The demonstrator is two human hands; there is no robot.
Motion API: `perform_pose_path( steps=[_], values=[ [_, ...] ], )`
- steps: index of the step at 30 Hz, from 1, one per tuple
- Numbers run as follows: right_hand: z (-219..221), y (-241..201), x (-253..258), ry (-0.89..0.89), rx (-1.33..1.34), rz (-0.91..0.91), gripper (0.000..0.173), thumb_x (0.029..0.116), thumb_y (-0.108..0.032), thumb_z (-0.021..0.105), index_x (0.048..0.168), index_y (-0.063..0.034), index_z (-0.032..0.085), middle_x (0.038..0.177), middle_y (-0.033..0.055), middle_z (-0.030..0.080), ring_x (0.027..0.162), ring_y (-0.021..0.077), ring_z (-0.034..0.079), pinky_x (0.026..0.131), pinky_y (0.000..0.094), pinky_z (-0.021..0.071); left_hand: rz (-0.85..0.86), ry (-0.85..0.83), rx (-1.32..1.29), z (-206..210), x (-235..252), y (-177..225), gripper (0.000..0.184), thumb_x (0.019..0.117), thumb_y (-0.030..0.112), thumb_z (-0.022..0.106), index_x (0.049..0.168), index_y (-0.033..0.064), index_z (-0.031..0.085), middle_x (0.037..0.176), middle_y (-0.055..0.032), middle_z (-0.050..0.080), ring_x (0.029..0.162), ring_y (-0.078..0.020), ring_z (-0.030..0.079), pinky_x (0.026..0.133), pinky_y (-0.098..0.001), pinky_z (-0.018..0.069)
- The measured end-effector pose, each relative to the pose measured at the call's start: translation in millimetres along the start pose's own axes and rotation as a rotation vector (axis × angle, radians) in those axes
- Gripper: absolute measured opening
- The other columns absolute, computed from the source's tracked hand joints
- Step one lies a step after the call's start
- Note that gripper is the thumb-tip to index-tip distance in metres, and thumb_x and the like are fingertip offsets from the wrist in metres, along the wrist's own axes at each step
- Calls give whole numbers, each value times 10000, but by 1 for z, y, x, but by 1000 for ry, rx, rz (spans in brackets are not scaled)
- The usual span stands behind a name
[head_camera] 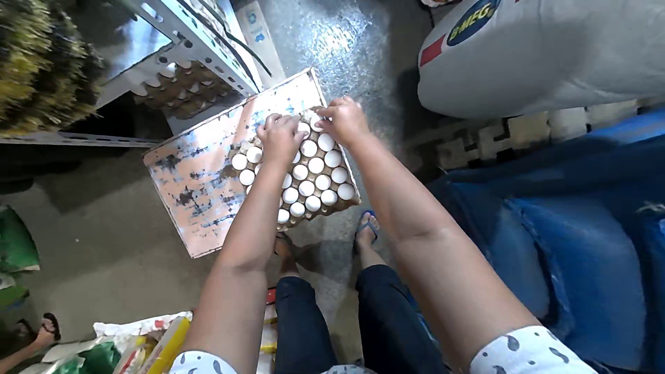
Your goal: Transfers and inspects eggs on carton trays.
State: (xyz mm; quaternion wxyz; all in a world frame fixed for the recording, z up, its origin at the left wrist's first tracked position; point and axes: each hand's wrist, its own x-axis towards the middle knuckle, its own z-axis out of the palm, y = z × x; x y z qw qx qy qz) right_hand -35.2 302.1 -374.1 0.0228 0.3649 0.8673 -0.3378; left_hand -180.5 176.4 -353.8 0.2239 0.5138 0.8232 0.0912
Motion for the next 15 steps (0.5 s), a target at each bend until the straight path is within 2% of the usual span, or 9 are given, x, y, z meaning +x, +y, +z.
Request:
perform_pose_path(
  steps=[3, 5, 8, 10, 13, 15],
  values=[
    [-7, 6, -10, 23, 134, 45, 358, 940, -267, 741, 1273, -138, 723, 1272, 166, 674, 1243, 391, 584, 1045, 621, 436, -104, 88, -80, -13, -17, -12, 382, 999, 364, 651, 1336, 188, 689, 1386, -38, 649, 1379, -321, 497, 1076, -651, 346],
    [-12, 14, -22, 4, 223, 55, 350, 911, -241, 778, 1224, -91, 735, 1258, 183, 662, 1199, 372, 610, 1040, 564, 484, -188, 154, -108, -21, -36, -32, 358, 1017, 365, 620, 1302, 167, 709, 1375, -56, 655, 1364, -324, 515, 1105, -650, 336],
    [-11, 20, -41, -106, 289, 11, 368, 853, -181, 835, 1190, -61, 750, 1243, 197, 656, 1118, 357, 643, 993, 547, 519, -339, 233, -130, -29, -70, -65, 334, 1030, 335, 594, 1266, 138, 724, 1334, -97, 678, 1339, -340, 540, 1091, -649, 348],
    [-3, 20, -46, -123, 281, -3, 351, 879, -179, 810, 1199, -51, 745, 1240, 202, 671, 1102, 355, 663, 994, 538, 523, -407, 276, -147, -29, -91, -83, 321, 1034, 308, 590, 1242, 106, 727, 1289, -120, 696, 1306, -341, 565, 1086, -638, 351],
    [2, 15, -45, -59, 279, 62, 300, 936, -254, 755, 1147, -42, 757, 1199, 178, 696, 1098, 323, 677, 999, 516, 528, -463, 322, -187, -23, -115, -100, 313, 1024, 285, 612, 1207, 62, 734, 1221, -140, 717, 1254, -331, 604, 1106, -633, 351],
    [3, 7, -39, 0, 260, 75, 369, 915, -280, 777, 1188, -36, 729, 1243, 199, 658, 1168, 368, 626, 1023, 557, 496, -468, 320, -192, -20, -123, -106, 293, 1018, 270, 625, 1192, 65, 742, 1196, -135, 727, 1225, -326, 622, 1088, -642, 363]
  ],
)
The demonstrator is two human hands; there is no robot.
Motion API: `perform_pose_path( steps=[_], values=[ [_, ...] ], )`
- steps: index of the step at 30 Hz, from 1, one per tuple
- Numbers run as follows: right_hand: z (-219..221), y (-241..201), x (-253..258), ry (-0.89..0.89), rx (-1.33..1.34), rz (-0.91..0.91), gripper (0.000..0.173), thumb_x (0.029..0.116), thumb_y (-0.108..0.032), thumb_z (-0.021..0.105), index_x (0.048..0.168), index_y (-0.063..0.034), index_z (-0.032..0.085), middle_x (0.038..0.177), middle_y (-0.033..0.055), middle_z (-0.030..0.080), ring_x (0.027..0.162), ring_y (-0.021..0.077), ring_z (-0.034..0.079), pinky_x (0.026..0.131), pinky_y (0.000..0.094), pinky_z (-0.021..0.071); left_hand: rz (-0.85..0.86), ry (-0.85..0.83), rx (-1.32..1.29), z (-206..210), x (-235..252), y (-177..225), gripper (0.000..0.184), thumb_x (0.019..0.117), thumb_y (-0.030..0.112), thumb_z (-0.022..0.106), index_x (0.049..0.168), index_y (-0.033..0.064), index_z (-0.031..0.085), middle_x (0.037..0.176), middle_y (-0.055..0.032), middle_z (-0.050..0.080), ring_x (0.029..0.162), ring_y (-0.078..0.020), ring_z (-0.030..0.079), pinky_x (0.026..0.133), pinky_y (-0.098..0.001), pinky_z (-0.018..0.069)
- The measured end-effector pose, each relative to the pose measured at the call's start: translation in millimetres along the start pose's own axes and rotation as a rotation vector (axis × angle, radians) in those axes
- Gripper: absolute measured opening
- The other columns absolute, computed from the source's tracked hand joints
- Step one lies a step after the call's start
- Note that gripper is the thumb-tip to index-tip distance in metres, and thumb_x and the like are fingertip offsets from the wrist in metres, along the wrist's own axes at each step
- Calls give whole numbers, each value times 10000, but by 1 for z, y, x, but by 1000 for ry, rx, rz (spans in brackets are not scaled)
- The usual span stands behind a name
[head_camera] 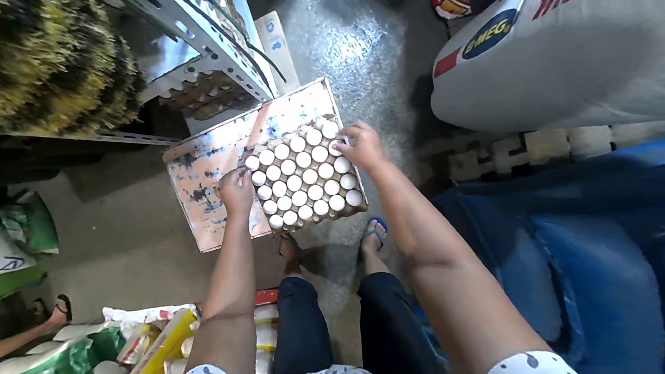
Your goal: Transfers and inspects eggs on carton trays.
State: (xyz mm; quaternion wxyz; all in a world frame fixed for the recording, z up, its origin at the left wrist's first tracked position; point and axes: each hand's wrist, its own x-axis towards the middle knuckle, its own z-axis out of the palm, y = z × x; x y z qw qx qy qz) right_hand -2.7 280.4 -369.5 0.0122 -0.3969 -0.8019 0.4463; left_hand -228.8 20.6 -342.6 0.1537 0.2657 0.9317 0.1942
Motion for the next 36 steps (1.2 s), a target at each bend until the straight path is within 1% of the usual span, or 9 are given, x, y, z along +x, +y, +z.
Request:
perform_pose_path(
  steps=[4, 8, 12, 16, 20, 26, 30, 33, 36],
  values=[
    [11, -12, 20, 27, -108, -149, 375, 963, -176, 698, 1328, -89, 688, 1416, 149, 611, 1328, 367, 549, 1126, 540, 428, 55, -30, -53, 1, -1, -1, 266, 1019, 248, 630, 1166, 56, 741, 1171, -122, 734, 1193, -302, 637, 1070, -610, 391],
    [9, -22, 27, -4, -151, -178, 219, 955, -33, 647, 1138, -51, 768, 1268, 169, 688, 1244, 365, 613, 1090, 534, 463, 84, -59, -59, -1, 4, 4, 303, 1023, 269, 619, 1200, 49, 729, 1227, -133, 714, 1244, -313, 609, 1085, -632, 355],
    [6, -30, 23, -1, -200, -134, 200, 901, 0, 694, 1085, -27, 767, 1231, 183, 695, 1190, 379, 644, 1053, 569, 486, 117, -41, -50, -2, 11, 1, 277, 1015, 248, 628, 1199, 73, 741, 1255, -124, 709, 1257, -314, 603, 1069, -637, 359],
    [28, -56, 28, -20, -287, -266, 277, 897, -102, 743, 1173, -103, 759, 1308, 133, 679, 1312, 384, 554, 1133, 662, 332, 85, -161, 0, -2, 23, -5, 344, 980, 236, 687, 1301, 115, 704, 1361, -123, 649, 1289, -323, 582, 1082, -657, 358],
    [83, -86, 32, -162, -311, -375, 338, 924, -206, 753, 1257, -155, 738, 1339, 75, 678, 1380, 349, 513, 1177, 715, 213, 83, -258, 29, 5, 33, -5, 400, 993, 177, 667, 1379, 75, 644, 1391, -171, 619, 1266, -328, 613, 1090, -521, 473],
    [117, -108, 34, -93, -318, -251, 232, 964, -188, 688, 1180, -150, 764, 1247, 84, 715, 1320, 346, 559, 1159, 703, 249, 152, -324, 98, 2, 46, -5, 371, 1019, 214, 631, 1357, 63, 658, 1327, -196, 650, 1234, -342, 630, 1077, -507, 482],
    [135, -120, 32, -138, -296, -358, 371, 914, -271, 763, 1276, -198, 732, 1371, 41, 665, 1413, 346, 477, 1168, 737, 183, 112, -295, -13, -7, 42, -10, 426, 1001, 246, 665, 1405, 114, 628, 1336, -197, 610, 1199, -320, 625, 1042, -477, 511],
    [146, -121, 38, -111, -298, -354, 244, 961, -243, 705, 1191, -198, 770, 1284, 29, 713, 1386, 330, 509, 1167, 702, 226, 61, -301, -60, -13, 26, -12, 280, 1014, 211, 638, 1227, 40, 696, 1210, -183, 684, 1141, -309, 662, 1025, -491, 518],
    [148, -120, 40, -110, -274, -312, 274, 987, -257, 672, 1242, -191, 746, 1332, 43, 691, 1406, 335, 488, 1169, 678, 246, 38, -355, -55, -7, 12, -18, 277, 1014, 223, 643, 1204, 37, 720, 1214, -163, 700, 1158, -294, 668, 1049, -491, 509]
  ],
)
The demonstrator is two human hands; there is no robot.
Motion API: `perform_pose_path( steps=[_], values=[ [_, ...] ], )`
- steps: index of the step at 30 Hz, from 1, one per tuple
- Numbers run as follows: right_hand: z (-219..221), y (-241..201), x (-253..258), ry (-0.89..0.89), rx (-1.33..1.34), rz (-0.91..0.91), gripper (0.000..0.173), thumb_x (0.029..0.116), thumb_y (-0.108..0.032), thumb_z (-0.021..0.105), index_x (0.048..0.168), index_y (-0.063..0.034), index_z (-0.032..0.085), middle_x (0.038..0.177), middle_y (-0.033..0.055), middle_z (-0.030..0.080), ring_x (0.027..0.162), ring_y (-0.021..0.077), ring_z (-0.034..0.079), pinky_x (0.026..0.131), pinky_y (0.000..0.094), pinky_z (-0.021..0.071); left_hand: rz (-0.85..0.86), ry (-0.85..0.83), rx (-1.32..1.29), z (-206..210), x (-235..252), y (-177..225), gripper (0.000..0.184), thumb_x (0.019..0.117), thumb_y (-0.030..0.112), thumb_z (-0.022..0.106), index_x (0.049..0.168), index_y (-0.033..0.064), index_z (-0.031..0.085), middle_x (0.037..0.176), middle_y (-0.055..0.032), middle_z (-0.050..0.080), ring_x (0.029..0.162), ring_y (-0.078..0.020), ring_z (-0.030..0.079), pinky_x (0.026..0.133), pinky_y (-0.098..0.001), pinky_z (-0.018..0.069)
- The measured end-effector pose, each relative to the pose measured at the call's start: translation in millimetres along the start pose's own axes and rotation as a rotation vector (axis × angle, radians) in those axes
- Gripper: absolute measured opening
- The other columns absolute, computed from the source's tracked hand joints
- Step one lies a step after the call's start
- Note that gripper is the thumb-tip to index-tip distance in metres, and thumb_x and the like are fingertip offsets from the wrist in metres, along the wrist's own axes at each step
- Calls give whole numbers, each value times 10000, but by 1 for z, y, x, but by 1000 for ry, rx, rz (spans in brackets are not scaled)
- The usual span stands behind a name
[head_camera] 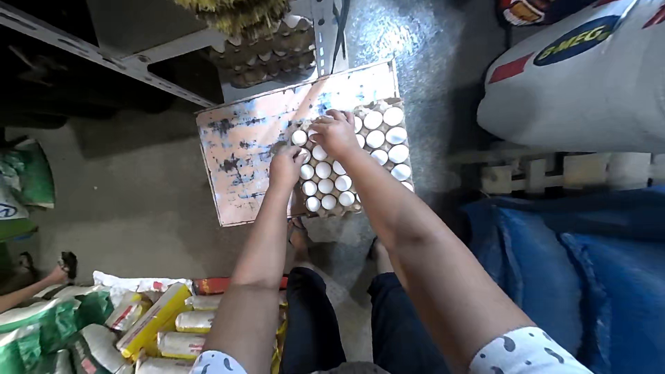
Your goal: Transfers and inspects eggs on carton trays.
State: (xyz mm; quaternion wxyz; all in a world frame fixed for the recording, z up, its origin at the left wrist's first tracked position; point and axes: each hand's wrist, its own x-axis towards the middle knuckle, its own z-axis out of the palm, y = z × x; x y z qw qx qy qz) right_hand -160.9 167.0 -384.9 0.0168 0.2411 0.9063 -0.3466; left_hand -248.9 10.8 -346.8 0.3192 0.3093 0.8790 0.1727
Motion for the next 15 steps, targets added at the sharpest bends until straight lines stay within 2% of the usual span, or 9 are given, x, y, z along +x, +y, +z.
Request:
perform_pose_path(
  steps=[2, 4, 6, 8, 9, 11, 13, 15],
  values=[
    [-3, -2, -10, 60, 13, -42, 341, 946, -281, 729, 1270, -176, 730, 1351, 60, 673, 1378, 346, 506, 1142, 669, 289, -15, 18, 3, 5, -5, -1, 283, 1022, 233, 631, 1205, 36, 720, 1219, -166, 696, 1161, -297, 665, 1047, -496, 507],
    [-5, 0, -24, 100, 15, -165, 291, 873, -321, 804, 1116, -164, 781, 1201, 75, 708, 1236, 358, 573, 1059, 668, 359, -49, 35, -13, 4, -13, 1, 272, 1030, 236, 617, 1171, 25, 716, 1199, -169, 697, 1127, -301, 673, 1021, -501, 520],
    [-4, 3, -38, 19, -17, -255, 242, 836, -331, 835, 1025, -184, 805, 1109, 55, 724, 1155, 343, 599, 1012, 654, 383, -75, 28, -39, 6, -25, 0, 257, 1011, 252, 649, 1125, 35, 726, 1149, -156, 709, 1077, -295, 684, 982, -504, 537],
    [1, 6, -46, -36, -56, -261, 180, 890, -269, 789, 1056, -204, 808, 1137, 39, 722, 1145, 317, 602, 1000, 610, 393, -66, -16, -37, 14, -36, -4, 305, 982, 270, 699, 1187, 45, 721, 1206, -153, 699, 1116, -290, 677, 1004, -492, 537],
    [4, 6, -47, -25, -73, -241, 156, 933, -240, 739, 1071, -208, 805, 1143, 38, 720, 1138, 309, 609, 997, 597, 403, -52, -17, -33, 20, -41, -7, 328, 978, 261, 705, 1223, 45, 710, 1230, -156, 686, 1119, -291, 673, 999, -485, 538],
    [9, 3, -44, 36, -101, -179, 158, 974, -228, 687, 1080, -201, 800, 1124, 41, 725, 1120, 300, 620, 978, 576, 419, -4, 26, -18, 30, -48, -11, 316, 975, 231, 703, 1221, 33, 706, 1221, -162, 682, 1094, -294, 680, 976, -481, 549],
    [12, -1, -43, 97, -115, -123, 171, 973, -237, 693, 1103, -189, 793, 1118, 48, 732, 1114, 302, 629, 964, 570, 428, 25, 55, -28, 36, -53, -14, 330, 983, 216, 692, 1250, 23, 695, 1260, -171, 676, 1129, -302, 675, 997, -482, 542],
    [13, -3, -49, 149, -76, -128, 225, 927, -247, 751, 1134, -166, 781, 1135, 71, 732, 1115, 323, 635, 964, 597, 429, 18, 91, -70, 36, -58, -16, 364, 993, 248, 688, 1274, 17, 684, 1268, -180, 674, 1125, -301, 679, 1000, -475, 542]
  ],
)
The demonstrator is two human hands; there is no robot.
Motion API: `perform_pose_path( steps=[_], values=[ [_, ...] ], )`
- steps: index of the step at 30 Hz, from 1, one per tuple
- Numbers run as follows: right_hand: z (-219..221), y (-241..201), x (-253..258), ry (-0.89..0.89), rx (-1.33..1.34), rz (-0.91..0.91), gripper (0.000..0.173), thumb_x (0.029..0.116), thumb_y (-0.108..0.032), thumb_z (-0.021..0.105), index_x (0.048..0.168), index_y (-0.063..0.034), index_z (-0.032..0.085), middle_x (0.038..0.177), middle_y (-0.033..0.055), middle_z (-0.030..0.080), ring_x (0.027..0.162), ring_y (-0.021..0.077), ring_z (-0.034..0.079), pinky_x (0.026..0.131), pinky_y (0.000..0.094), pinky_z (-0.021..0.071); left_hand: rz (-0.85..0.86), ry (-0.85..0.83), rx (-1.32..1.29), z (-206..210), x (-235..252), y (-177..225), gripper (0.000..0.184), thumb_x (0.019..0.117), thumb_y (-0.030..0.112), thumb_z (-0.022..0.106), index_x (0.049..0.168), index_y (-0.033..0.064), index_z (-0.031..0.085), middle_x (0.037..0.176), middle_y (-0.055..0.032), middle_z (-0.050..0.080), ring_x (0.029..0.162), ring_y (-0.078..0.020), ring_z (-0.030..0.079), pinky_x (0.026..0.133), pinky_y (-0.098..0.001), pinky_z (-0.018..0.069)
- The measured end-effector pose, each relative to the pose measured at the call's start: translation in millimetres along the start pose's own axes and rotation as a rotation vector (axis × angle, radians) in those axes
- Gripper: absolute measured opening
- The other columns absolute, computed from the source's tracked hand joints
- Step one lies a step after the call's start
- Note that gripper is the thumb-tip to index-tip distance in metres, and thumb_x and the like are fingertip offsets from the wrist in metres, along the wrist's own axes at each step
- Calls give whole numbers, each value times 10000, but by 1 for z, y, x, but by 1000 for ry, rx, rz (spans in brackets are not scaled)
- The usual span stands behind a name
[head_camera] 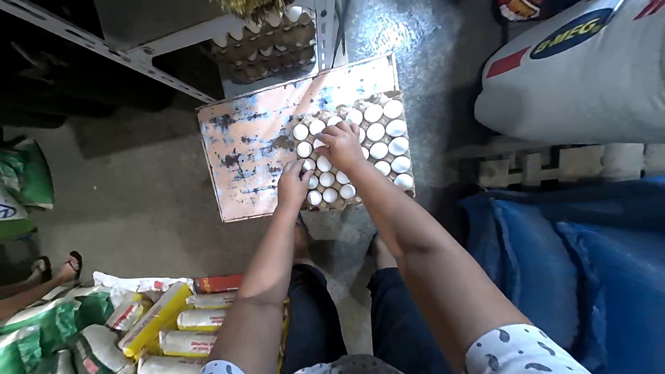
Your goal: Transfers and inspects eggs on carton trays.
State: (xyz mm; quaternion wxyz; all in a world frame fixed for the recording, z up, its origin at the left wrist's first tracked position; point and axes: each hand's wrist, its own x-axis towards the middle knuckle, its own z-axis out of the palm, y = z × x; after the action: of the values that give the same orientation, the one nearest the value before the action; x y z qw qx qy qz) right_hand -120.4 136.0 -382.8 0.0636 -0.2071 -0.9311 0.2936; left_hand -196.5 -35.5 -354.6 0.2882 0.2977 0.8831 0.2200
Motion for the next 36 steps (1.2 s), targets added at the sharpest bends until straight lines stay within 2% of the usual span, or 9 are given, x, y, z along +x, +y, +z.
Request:
perform_pose_path(
  steps=[4, 7, 13, 16, 19, 23, 28, 31, 36],
  values=[
    [-5, 2, -26, -93, 90, -129, 271, 831, -342, 840, 1055, -193, 808, 1057, 43, 730, 1074, 309, 619, 979, 607, 403, 33, -15, -5, -2, -13, -1, 265, 986, 238, 692, 1150, 33, 726, 1138, -162, 709, 1041, -288, 699, 954, -473, 567],
    [3, 5, -39, -133, 50, -138, 190, 890, -285, 788, 1061, -206, 810, 1115, 25, 734, 1085, 288, 635, 990, 595, 407, 118, -74, 80, 10, -29, -6, 276, 976, 184, 694, 1211, 44, 727, 1236, -169, 689, 1180, -324, 652, 1044, -490, 517],
    [13, -12, -46, 18, 10, -24, 218, 922, -287, 756, 1110, -182, 787, 1111, 52, 734, 1064, 300, 650, 962, 574, 441, 231, 117, 89, 28, -47, -13, 198, 978, 125, 676, 1140, 47, 760, 1183, -164, 706, 1138, -324, 673, 1001, -463, 548],
    [12, -22, -76, 112, 35, -67, 215, 915, -335, 749, 987, -135, 777, 985, 90, 726, 991, 329, 663, 931, 611, 466, 200, 154, 80, 30, -60, -15, 166, 969, 163, 689, 1064, 48, 763, 1104, -162, 701, 1059, -313, 683, 947, -464, 567],
    [16, -25, -121, 71, -18, -107, 267, 887, -398, 758, 1001, -157, 783, 980, 70, 729, 992, 314, 670, 952, 610, 462, 151, 24, 79, 33, -79, -18, 285, 953, 140, 708, 1219, 40, 727, 1227, -184, 682, 1153, -335, 658, 1003, -489, 542],
    [28, -28, -167, 78, -29, -19, 301, 914, -331, 745, 1185, -202, 766, 1213, 71, 719, 1153, 338, 645, 1021, 650, 416, 248, 115, 126, 44, -93, -21, 240, 921, 152, 749, 1123, 24, 745, 1170, -201, 693, 1149, -381, 653, 998, -519, 536],
    [36, -27, -201, 316, -59, 21, 183, 953, -332, 681, 1064, -238, 792, 1174, 27, 733, 1164, 276, 639, 1066, 596, 384, 405, 119, 273, 57, -86, -8, 310, 919, 208, 755, 1221, 142, 748, 1247, -86, 713, 1239, -345, 604, 1013, -584, 446],
    [30, -21, -217, 390, -52, 101, 160, 958, -319, 677, 1037, -248, 797, 1160, 20, 735, 1155, 271, 636, 1068, 595, 368, 492, 161, 294, 67, -81, -4, 191, 908, 201, 755, 1085, 131, 774, 1144, -89, 729, 1177, -323, 641, 959, -574, 476],
    [-5, 5, -227, 458, -7, 462, 275, 949, -279, 678, 1166, -134, 765, 1269, 179, 675, 1171, 442, 607, 1017, 706, 375, 371, 195, 318, 62, -59, 14, 279, 982, 313, 662, 1162, 120, 754, 1203, -117, 714, 1215, -360, 612, 972, -619, 438]
  ],
)
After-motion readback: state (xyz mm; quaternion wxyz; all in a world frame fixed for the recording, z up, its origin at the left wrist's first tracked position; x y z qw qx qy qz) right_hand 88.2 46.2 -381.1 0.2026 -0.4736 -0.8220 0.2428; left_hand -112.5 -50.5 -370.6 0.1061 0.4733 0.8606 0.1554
